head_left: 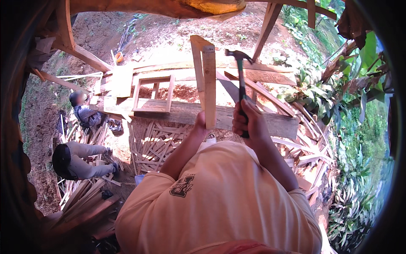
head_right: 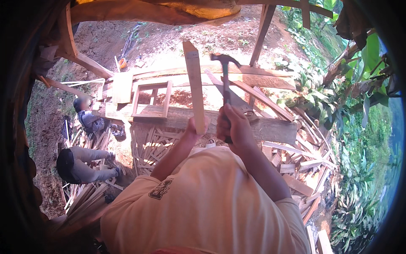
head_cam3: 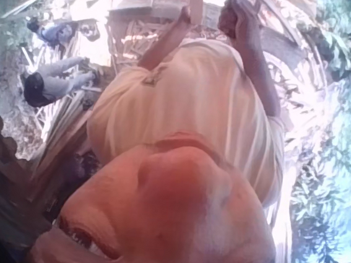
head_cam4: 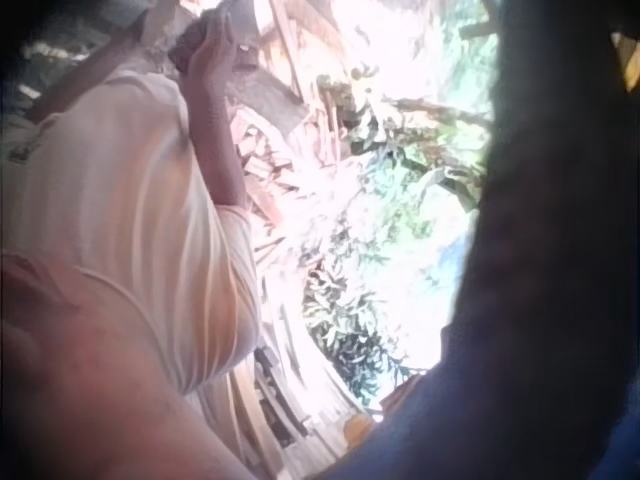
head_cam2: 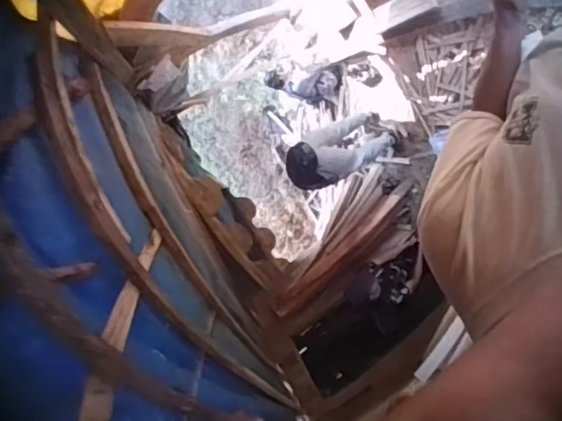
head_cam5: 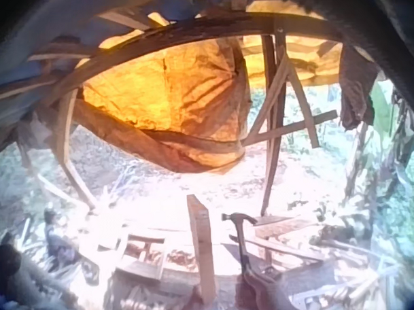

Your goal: The person assembles a small wooden frame by hand, using a hammer to drive nails into the joints. They repeatedly position the frame on a log, hammer nails, and adjust the pieces to ensure alignment. Other workers are visible in the background handling wood.

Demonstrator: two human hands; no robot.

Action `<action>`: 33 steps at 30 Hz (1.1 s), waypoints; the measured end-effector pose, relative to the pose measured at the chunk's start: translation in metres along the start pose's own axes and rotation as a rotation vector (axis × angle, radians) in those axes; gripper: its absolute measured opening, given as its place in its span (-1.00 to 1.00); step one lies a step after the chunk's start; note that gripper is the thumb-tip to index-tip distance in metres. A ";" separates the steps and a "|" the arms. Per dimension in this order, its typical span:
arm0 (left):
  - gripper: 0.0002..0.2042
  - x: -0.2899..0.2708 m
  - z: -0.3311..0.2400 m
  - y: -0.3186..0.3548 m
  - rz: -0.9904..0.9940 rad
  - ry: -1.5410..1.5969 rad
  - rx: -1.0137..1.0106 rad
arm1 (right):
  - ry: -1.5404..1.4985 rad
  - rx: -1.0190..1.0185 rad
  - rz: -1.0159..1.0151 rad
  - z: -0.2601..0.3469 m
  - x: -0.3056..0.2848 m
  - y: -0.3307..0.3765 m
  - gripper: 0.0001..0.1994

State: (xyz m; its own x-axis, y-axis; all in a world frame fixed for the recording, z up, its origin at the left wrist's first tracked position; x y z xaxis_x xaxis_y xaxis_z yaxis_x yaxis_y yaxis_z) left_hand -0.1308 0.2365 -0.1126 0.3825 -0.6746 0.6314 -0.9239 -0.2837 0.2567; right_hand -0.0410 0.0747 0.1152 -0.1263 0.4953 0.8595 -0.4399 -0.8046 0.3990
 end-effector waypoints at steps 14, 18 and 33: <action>-0.80 -0.009 -0.027 0.005 -0.092 0.056 0.205 | 0.114 0.069 0.051 -0.019 0.036 -0.012 -0.69; -0.83 0.019 -0.025 0.012 -0.146 0.587 0.055 | 0.256 0.169 0.083 -0.044 0.048 -0.001 -0.68; -0.89 -0.020 -0.030 0.035 -0.115 0.398 0.303 | 0.404 0.376 0.200 -0.071 0.072 0.001 -0.70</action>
Point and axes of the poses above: each hand's wrist, its own y-axis away from the middle knuckle, its own x-axis out of the palm, z = x × y, the point moved 6 cm from there along -y, towards the middle knuckle, and after that the axes turned 15 degrees about -y, right-handed, at the moved point
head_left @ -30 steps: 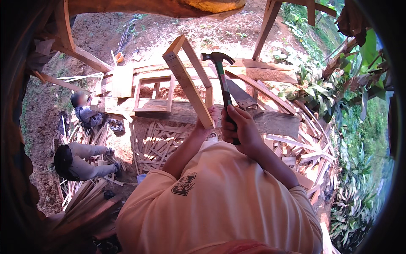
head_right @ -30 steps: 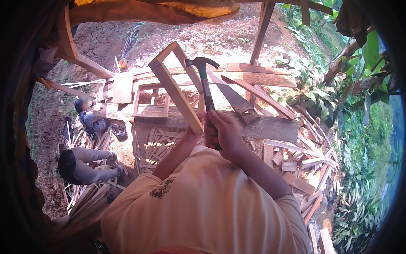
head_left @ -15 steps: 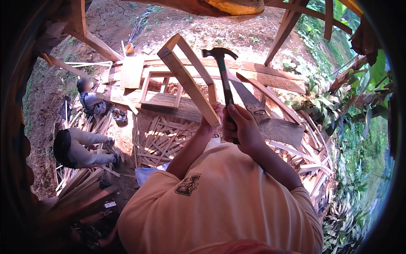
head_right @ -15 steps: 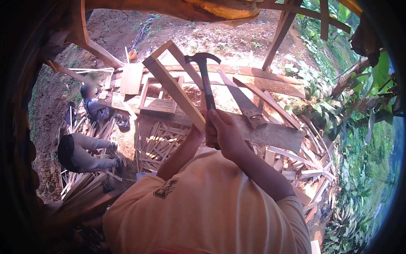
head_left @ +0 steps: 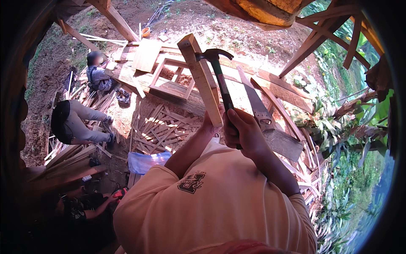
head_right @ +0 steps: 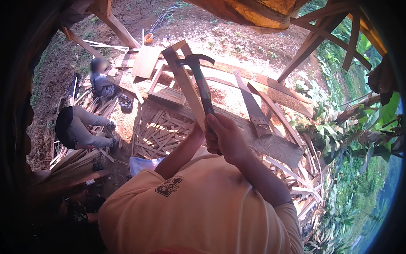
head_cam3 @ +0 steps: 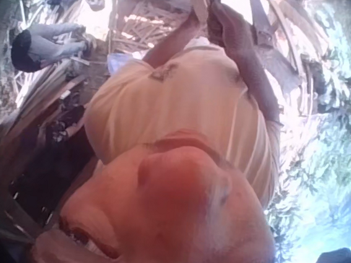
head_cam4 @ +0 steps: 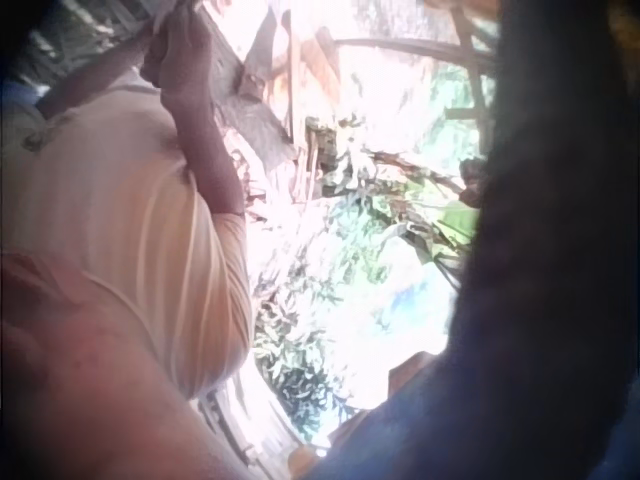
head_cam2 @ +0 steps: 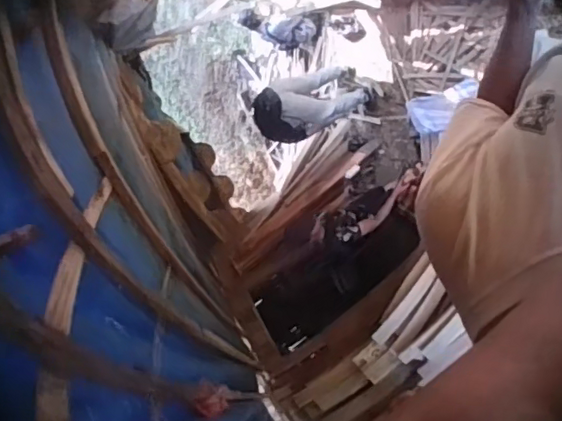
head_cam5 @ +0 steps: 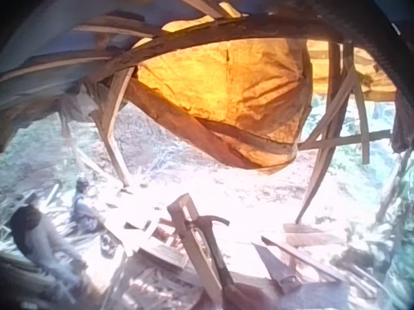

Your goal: The person assembles a small wooden frame by hand, using a hammer to drive nails into the joints. They repeatedly position the frame on a log, hammer nails, and adjust the pieces to ensure alignment. Other workers are visible in the background handling wood.

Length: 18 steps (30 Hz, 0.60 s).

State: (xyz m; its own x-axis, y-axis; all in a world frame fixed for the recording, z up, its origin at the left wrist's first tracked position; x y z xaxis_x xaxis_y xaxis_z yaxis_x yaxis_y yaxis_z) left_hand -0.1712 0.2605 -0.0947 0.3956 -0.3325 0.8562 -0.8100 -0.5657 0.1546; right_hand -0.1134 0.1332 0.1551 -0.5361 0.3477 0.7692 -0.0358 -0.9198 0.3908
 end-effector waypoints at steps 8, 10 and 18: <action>-0.78 -0.021 -0.046 0.036 -0.252 -0.382 0.112 | -0.191 -0.409 -0.260 0.048 -0.078 0.009 -0.69; -0.79 -0.023 -0.044 0.039 -0.208 -0.264 0.129 | -0.227 -0.462 -0.331 0.047 -0.077 -0.010 -0.68; -0.71 -0.006 -0.029 0.049 0.060 0.747 -0.099 | 0.118 0.161 0.052 -0.026 0.014 -0.030 -0.69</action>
Point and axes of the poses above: each hand's wrist, its own y-axis away from the middle knuckle, its own x-axis out of the palm, z = x × y, the point moved 6 cm from there along -y, towards the middle knuckle, and after that the axes turned 15 degrees about -y, right-handed, at the moved point
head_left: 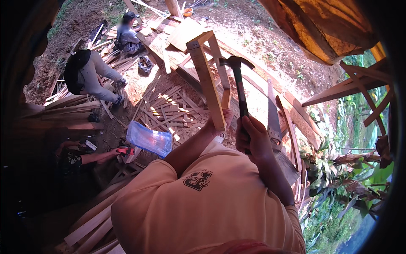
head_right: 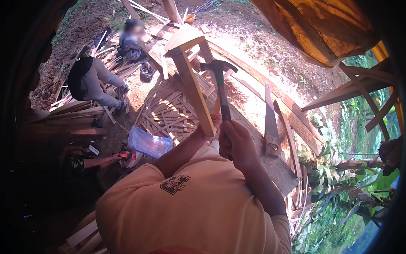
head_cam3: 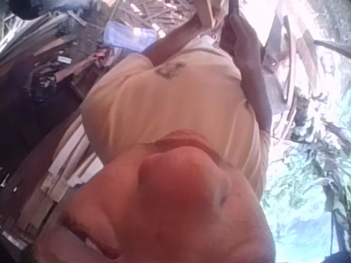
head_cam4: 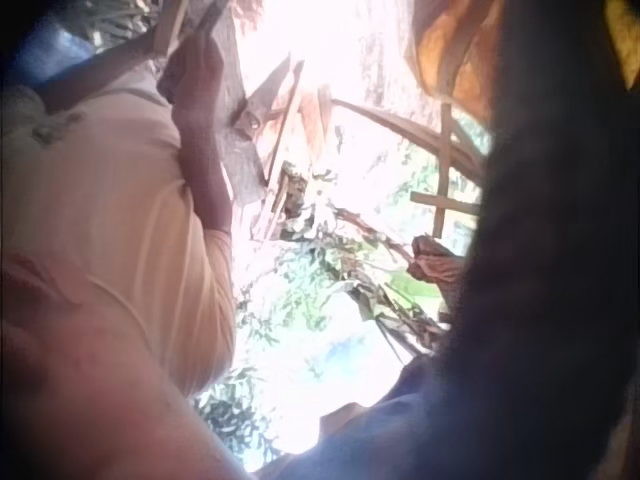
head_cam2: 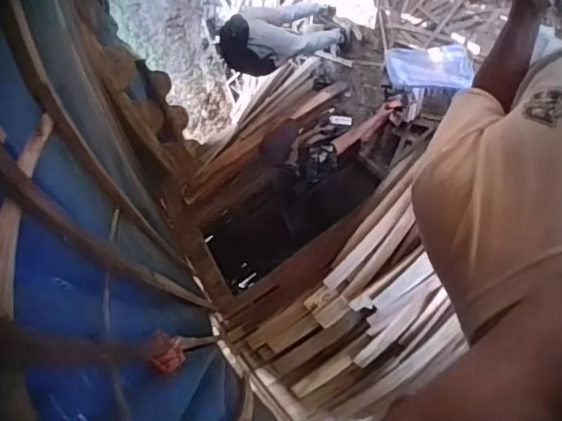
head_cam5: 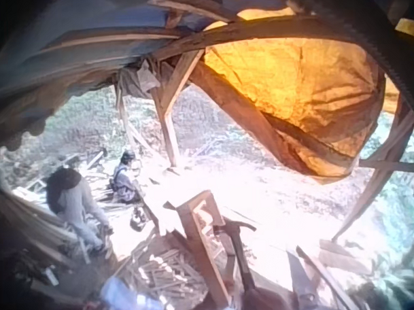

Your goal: The person assembles a small wooden frame by hand, using a hammer to drive nails into the joints. They repeatedly position the frame on a log, hammer nails, and adjust the pieces to ensure alignment. Other workers are visible in the background handling wood.

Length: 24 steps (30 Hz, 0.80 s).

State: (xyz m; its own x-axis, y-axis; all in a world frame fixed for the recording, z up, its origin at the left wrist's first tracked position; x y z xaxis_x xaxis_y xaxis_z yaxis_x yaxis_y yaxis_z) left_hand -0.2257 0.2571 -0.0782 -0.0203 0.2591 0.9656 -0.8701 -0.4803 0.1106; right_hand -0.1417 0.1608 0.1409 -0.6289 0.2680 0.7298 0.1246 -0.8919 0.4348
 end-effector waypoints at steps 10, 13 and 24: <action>-0.78 -0.011 -0.049 0.037 -0.591 -1.007 0.527 | -0.379 -0.501 -0.067 0.059 -0.068 -0.025 -0.69; -0.81 -0.025 -0.040 0.038 -0.544 -0.840 0.457 | -0.156 -0.145 -0.036 0.021 -0.012 -0.026 -0.69; -0.82 0.021 -0.055 0.061 -0.193 -0.628 0.600 | -0.319 -0.230 -0.006 0.056 -0.057 -0.041 -0.73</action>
Point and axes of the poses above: each hand's wrist, its own y-axis away from the middle knuckle, its own x-axis out of the palm, z = x × y, the point moved 6 cm from there along -y, towards the middle knuckle, and after that the axes turned 15 degrees about -y, right-handed, at the moved point
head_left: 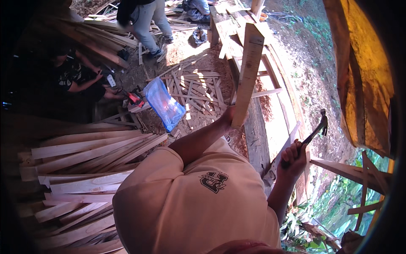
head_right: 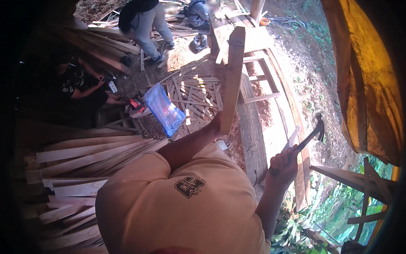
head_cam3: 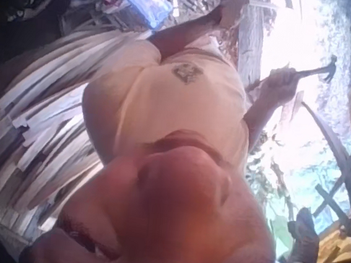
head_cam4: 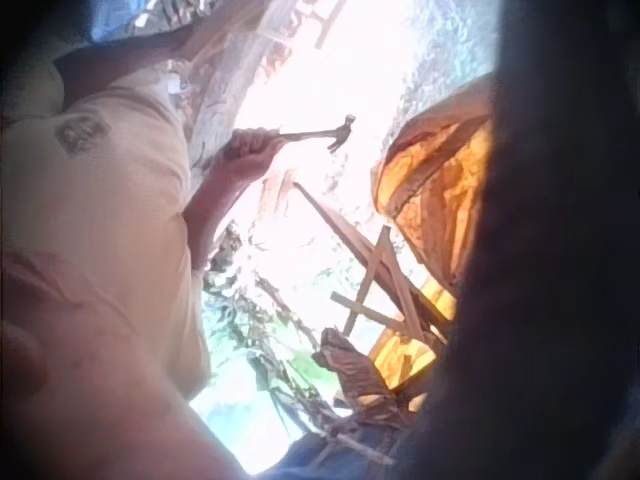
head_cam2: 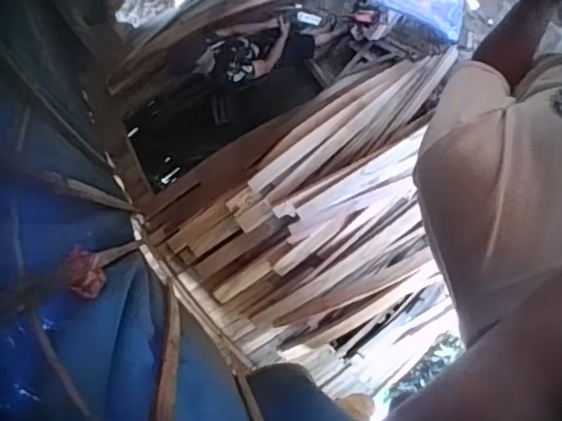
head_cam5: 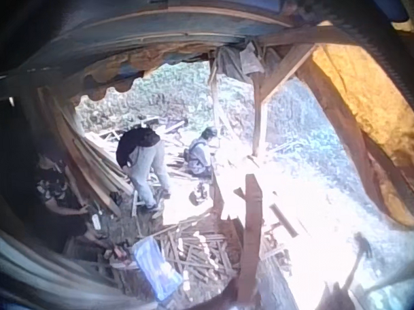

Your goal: The person assembles a small wooden frame by hand, using a hammer to drive nails into the joints. They repeatedly position the frame on a log, hammer nails, and adjust the pieces to ensure alignment. Other workers are visible in the background handling wood.

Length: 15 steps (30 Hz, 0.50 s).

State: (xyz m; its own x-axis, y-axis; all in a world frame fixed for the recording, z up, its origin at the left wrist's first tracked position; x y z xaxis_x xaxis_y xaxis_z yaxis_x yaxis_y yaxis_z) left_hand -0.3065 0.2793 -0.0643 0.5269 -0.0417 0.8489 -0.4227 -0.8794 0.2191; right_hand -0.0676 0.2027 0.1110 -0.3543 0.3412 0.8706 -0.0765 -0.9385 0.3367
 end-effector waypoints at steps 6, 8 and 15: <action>-0.82 -0.019 0.020 -0.007 -0.030 0.016 -0.086 | 0.090 -0.017 0.026 -0.032 0.042 -0.008 -0.72; -0.81 -0.010 0.030 -0.003 0.086 0.204 -0.185 | 0.441 0.391 0.146 -0.067 0.073 0.007 -0.72; -0.79 -0.004 0.020 -0.007 0.178 0.539 -0.187 | 0.209 0.162 0.157 -0.035 0.045 0.014 -0.72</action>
State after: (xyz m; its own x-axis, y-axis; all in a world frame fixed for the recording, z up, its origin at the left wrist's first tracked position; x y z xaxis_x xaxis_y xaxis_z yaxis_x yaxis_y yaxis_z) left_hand -0.2911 0.2761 -0.0785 0.0080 0.1091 0.9940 -0.6185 -0.7806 0.0906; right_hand -0.1170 0.2035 0.1421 -0.5352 0.1592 0.8296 0.1378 -0.9525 0.2717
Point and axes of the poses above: each hand's wrist, its own y-axis away from the middle knuckle, its own x-axis out of the palm, z = x × y, the point moved 6 cm from there along -y, towards the middle knuckle, and after that the axes turned 15 degrees about -y, right-handed, at the moved point
